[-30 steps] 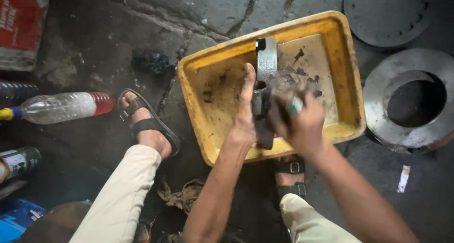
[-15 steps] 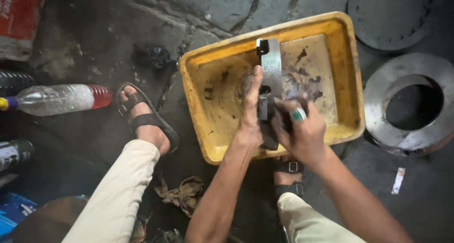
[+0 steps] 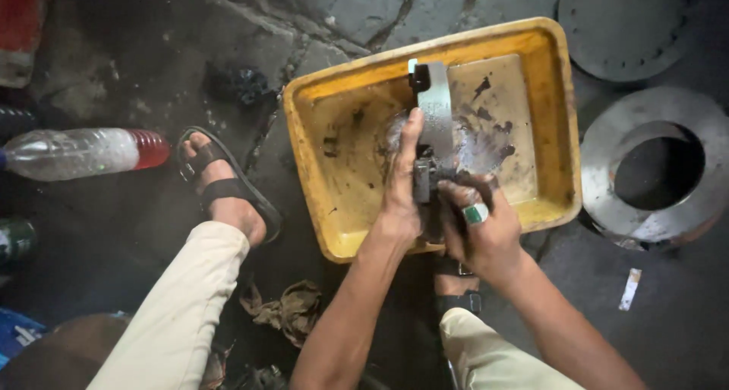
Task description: Cleaning metal automotive parts using a cleaning solution and a cloth in a yellow tray.
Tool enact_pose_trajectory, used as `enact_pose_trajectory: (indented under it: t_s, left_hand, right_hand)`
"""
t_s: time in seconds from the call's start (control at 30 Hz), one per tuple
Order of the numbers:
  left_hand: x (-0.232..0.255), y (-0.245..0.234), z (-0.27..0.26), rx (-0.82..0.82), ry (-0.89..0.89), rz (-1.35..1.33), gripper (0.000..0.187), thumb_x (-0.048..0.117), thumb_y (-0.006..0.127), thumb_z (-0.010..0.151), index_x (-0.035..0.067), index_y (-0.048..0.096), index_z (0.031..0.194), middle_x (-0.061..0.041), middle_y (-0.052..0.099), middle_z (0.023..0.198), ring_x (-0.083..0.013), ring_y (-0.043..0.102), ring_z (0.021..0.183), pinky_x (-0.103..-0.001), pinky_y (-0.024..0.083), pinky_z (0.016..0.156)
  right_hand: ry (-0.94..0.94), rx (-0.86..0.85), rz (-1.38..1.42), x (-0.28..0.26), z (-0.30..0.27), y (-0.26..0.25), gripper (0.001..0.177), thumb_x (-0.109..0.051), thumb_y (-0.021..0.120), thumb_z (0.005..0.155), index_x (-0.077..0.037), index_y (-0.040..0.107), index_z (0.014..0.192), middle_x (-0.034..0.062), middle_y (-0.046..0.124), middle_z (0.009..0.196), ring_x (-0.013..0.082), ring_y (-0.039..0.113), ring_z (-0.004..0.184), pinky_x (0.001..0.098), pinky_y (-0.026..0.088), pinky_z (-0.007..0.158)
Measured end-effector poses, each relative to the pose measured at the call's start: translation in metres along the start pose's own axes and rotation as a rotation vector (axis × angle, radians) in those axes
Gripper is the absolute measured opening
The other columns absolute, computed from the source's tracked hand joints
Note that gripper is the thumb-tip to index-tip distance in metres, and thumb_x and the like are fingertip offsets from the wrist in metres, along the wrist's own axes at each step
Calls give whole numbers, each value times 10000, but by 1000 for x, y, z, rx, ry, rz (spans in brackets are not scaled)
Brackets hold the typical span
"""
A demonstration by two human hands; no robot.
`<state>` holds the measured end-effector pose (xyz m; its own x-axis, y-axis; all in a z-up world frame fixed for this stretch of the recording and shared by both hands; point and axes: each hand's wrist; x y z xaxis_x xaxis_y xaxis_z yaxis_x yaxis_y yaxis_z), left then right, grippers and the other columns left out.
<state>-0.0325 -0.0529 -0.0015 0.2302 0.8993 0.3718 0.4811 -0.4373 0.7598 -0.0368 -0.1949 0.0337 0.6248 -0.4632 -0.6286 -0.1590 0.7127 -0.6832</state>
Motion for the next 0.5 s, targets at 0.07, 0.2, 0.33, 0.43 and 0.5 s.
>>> enact_pose_trajectory:
  t_s: [0.07,0.2,0.33,0.43,0.5]
  left_hand:
    - [1,-2,1,-13,51,42,547,611,644,996,87,668,1154,-35,659,922,-148,637,768,-298,550,669]
    - [2,-12,12,59,11,-29,509,598,583,955,162,669,1204,15,677,969,-101,657,826,-277,548,718]
    - [2,-28,19,-13,12,9,591,694,549,1032,117,657,1100,1,637,779,-125,613,604,-274,508,518]
    - [18,-4,3,95,-10,9,581,662,546,981,115,644,1150,-14,665,824,-129,634,649,-272,509,555]
    - [25,4,-5,117,-13,53,583,658,550,960,123,659,1164,-31,653,778,-133,625,613,-270,518,550]
  right_hand:
    - [-17,-2,14,10,10,5,414,23,712,822,-40,645,1226,246,655,1102,413,674,975,465,568,827]
    - [-64,14,-61,26,68,13,322,-19,742,907,5,619,1204,249,635,1110,439,645,981,484,545,851]
    - [-57,10,-43,32,102,20,225,-29,725,932,-16,637,1139,236,635,1035,419,653,938,466,533,828]
    - [215,88,339,51,78,27,95,-101,691,1036,-44,681,1112,133,705,1018,299,706,935,425,566,847]
    - [490,253,859,83,48,28,119,-159,688,1027,-58,679,1089,120,684,1008,290,671,934,449,553,857]
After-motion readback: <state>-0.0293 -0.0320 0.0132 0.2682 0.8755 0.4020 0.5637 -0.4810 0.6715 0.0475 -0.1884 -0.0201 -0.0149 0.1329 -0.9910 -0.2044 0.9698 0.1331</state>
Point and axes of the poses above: each hand's wrist, its own z-axis towards the middle knuckle, its own y-axis out of the palm, x = y × z
